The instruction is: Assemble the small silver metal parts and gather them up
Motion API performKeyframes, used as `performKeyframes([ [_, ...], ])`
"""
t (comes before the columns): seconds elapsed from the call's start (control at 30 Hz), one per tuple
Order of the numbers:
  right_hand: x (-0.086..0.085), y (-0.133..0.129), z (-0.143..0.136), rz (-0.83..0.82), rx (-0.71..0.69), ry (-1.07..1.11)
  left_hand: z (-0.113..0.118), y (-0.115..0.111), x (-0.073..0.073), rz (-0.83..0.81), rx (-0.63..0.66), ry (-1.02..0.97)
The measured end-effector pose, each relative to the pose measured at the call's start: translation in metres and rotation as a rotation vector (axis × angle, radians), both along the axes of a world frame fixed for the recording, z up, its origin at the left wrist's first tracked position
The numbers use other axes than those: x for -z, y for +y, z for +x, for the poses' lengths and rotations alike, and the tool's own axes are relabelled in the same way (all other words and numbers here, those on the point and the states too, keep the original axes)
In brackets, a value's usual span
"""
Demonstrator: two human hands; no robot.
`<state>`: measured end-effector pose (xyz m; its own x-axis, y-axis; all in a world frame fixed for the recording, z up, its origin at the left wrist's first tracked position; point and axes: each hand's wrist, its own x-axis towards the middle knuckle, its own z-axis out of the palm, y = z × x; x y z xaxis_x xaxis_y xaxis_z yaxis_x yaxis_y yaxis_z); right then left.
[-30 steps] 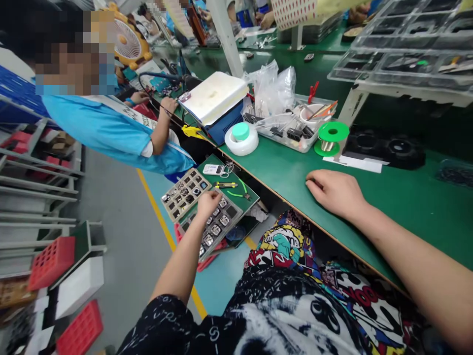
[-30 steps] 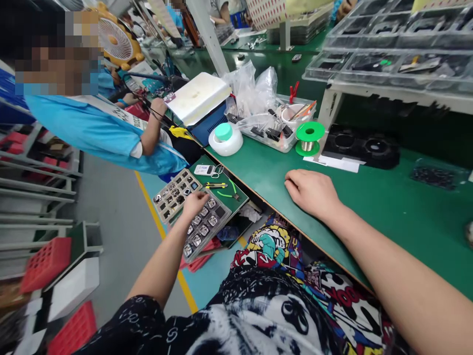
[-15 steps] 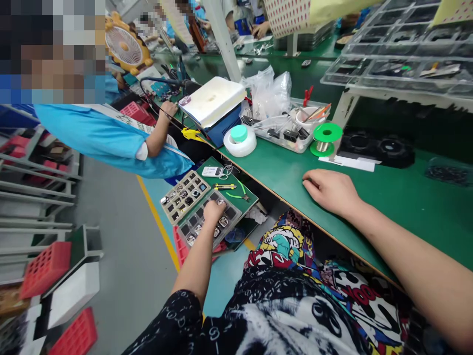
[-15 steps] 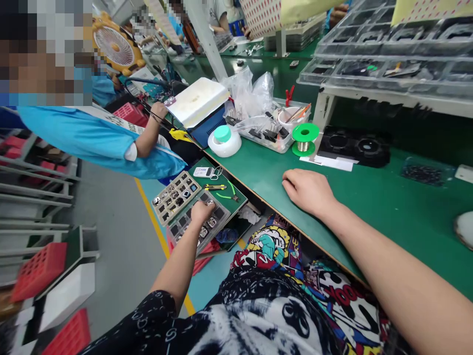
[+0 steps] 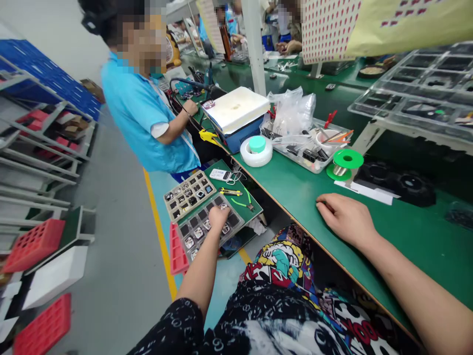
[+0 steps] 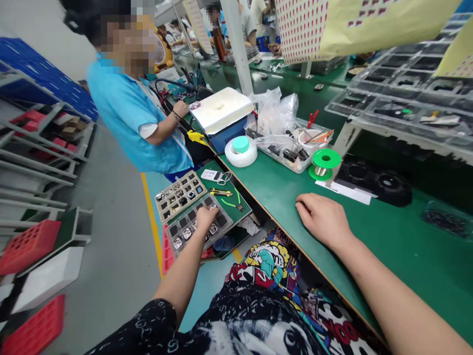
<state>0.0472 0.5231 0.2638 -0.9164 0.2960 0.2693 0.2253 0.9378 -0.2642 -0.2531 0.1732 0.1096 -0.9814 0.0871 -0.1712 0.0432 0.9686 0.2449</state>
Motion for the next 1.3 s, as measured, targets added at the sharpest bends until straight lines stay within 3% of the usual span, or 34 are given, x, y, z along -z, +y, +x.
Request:
performKeyframes([
  [0.1,0.001,0.000,0.000,-0.005,0.004,-0.016,0.003,0.003,-0.024,0.110,-0.046,0.104],
  [0.2,0.003,0.002,0.001,-0.011,0.009,-0.026,-0.026,0.013,-0.077,0.222,-0.022,0.252],
  [0.3,0.005,0.003,0.002,-0.008,0.019,-0.023,-0.091,0.041,-0.150,0.348,0.027,0.468],
  [0.4,0.007,0.004,0.002,-0.008,0.014,-0.014,-0.164,0.083,-0.218,0.713,0.262,0.766],
  [0.47,0.007,0.005,0.002,-0.012,0.003,-0.012,-0.204,0.112,-0.248,0.796,0.385,0.747],
  [0.53,0.008,0.005,0.003,-0.013,0.000,-0.014,-0.231,0.136,-0.264,0.808,0.484,0.662],
  [0.67,0.007,0.006,0.004,-0.020,0.003,-0.022,-0.256,0.160,-0.262,0.836,0.501,0.524],
  [0.87,0.006,0.006,0.003,-0.021,-0.003,-0.003,-0.267,0.157,-0.241,0.943,0.465,0.598],
  [0.97,0.007,0.007,0.003,-0.027,0.000,0.013,-0.272,0.157,-0.235,0.946,0.381,0.651],
  [1.3,0.006,0.007,0.004,-0.032,0.005,0.011,-0.279,0.164,-0.232,1.005,0.255,0.636],
])
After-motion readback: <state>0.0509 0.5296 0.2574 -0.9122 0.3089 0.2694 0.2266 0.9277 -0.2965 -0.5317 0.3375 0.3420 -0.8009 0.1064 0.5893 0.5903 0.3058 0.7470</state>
